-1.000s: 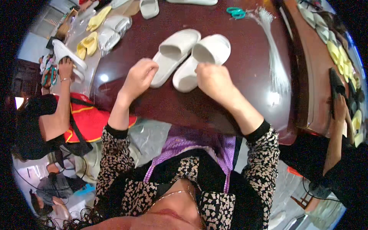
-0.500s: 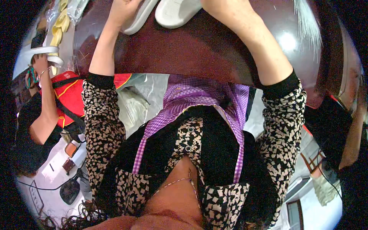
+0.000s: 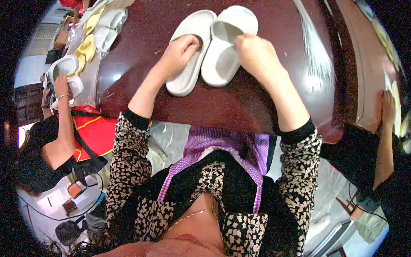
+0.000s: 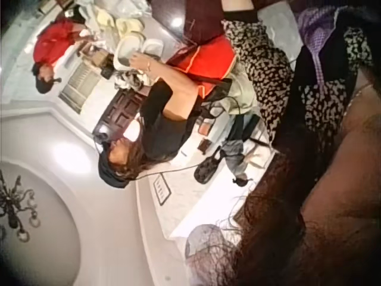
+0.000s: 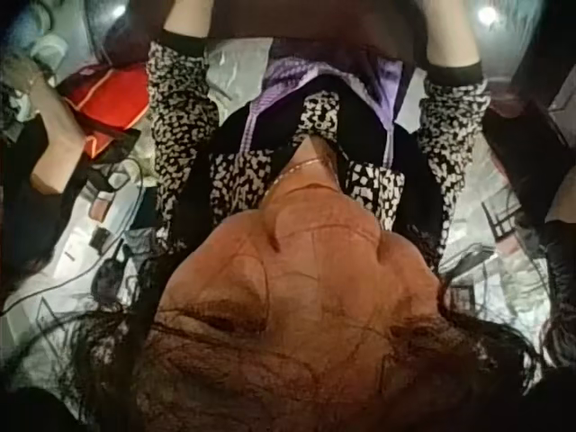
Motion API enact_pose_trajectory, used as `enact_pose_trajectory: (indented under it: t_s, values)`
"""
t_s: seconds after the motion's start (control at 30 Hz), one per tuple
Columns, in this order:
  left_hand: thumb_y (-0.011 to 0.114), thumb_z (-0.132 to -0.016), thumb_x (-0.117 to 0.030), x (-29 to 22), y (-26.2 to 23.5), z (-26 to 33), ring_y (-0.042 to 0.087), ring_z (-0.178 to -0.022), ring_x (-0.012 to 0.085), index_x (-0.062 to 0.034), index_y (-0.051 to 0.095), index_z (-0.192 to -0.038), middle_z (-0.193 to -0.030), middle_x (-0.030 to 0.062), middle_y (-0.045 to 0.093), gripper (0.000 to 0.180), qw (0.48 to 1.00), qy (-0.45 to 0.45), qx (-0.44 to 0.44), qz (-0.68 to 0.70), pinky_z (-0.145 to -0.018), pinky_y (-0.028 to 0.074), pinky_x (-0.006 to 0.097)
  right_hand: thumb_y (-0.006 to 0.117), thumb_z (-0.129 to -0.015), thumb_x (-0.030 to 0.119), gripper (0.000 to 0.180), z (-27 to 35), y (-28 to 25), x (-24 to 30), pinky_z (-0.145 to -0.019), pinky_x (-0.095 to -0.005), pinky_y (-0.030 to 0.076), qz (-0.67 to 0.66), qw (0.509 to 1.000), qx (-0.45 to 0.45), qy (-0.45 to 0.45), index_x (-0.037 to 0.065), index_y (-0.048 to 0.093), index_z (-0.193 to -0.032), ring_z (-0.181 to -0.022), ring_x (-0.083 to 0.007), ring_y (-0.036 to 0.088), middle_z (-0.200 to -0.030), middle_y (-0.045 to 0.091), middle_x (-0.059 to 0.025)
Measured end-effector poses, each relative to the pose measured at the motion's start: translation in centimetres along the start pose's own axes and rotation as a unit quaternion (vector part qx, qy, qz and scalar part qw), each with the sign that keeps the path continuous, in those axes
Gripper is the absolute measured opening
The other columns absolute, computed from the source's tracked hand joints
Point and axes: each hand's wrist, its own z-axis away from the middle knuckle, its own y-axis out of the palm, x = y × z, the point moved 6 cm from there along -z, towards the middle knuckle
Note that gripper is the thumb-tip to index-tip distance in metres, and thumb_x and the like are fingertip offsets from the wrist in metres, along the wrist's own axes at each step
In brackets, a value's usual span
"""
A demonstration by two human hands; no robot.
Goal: The person fastens pairs of slippers together by threading plastic fastener ties through each pair by hand on a table.
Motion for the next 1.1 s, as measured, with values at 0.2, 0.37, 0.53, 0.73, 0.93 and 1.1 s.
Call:
enact_pose_trajectory:
  t_s: [0.2,0.37,0.53,0.73,0.93,1.1]
  values:
    - [0.052,-0.076,-0.001,-2.9,-1.2,2.6,0.057,-0.076,0.0285,-0.0004,0.052,-0.080,-0.083,0.0130,0.054,0.004,0.952,0.139,-0.050,-0.268,-0.068,0.047,0.038,0.052,-0.079,0.002,0.013,0.3,0.0,0.3,-0.071,-0.0388,0.053,0.008,1.000,0.011,0.013,0.001,0.065,-0.081,-0.077,-0.0311,0.065,-0.084,0.064,-0.0162]
    - [0.053,-0.070,0.002,-4.9,-1.2,3.4,0.055,-0.069,0.0263,-0.0031,0.050,-0.076,-0.079,0.0100,0.049,0.009,0.922,0.169,-0.050,-0.345,-0.065,0.047,0.038,0.052,-0.076,0.001,0.014,0.4,-0.7,0.4,-0.071,-0.0389,0.052,0.005,1.000,-0.006,0.012,0.000,0.065,-0.082,-0.079,-0.0309,0.064,-0.083,0.064,-0.0160]
    - [0.053,-0.070,0.002,-5.2,-1.0,3.5,0.058,-0.075,0.0272,-0.0019,0.052,-0.081,-0.084,0.0107,0.054,0.012,0.949,0.149,-0.024,-0.277,-0.067,0.048,0.037,0.052,-0.075,0.000,0.014,0.5,-0.3,0.3,-0.073,-0.0385,0.051,0.017,1.000,-0.025,-0.002,0.000,0.064,-0.082,-0.080,-0.0301,0.063,-0.081,0.063,-0.0157]
    - [0.055,-0.071,0.004,-6.9,-0.5,4.3,0.060,-0.086,0.0294,0.0001,0.054,-0.090,-0.094,0.0142,0.058,0.020,0.959,0.213,-0.041,-0.182,-0.073,0.050,0.036,0.052,-0.074,0.000,0.013,0.5,0.1,0.3,-0.072,-0.0386,0.051,0.026,0.999,-0.019,-0.009,0.000,0.063,-0.081,-0.078,-0.0302,0.063,-0.080,0.062,-0.0156]
    - [0.056,-0.075,0.004,-7.0,-0.7,5.1,0.059,-0.083,0.0313,0.0011,0.053,-0.090,-0.091,0.0148,0.058,0.016,0.977,0.182,-0.014,-0.112,-0.072,0.049,0.037,0.052,-0.075,0.002,0.013,0.5,-0.2,0.3,-0.070,-0.0389,0.051,0.020,0.999,-0.033,-0.018,0.000,0.063,-0.080,-0.077,-0.0304,0.063,-0.079,0.062,-0.0155]
    - [0.055,-0.079,0.002,-5.9,-0.6,5.5,0.058,-0.080,0.0323,0.0001,0.052,-0.090,-0.089,0.0149,0.056,0.012,0.994,0.104,0.041,-0.016,-0.069,0.049,0.037,0.051,-0.078,0.003,0.012,0.3,-0.1,0.6,-0.076,-0.0371,0.050,0.024,0.999,0.023,0.001,-0.001,0.062,-0.081,-0.085,-0.0294,0.062,-0.087,0.062,-0.0167]
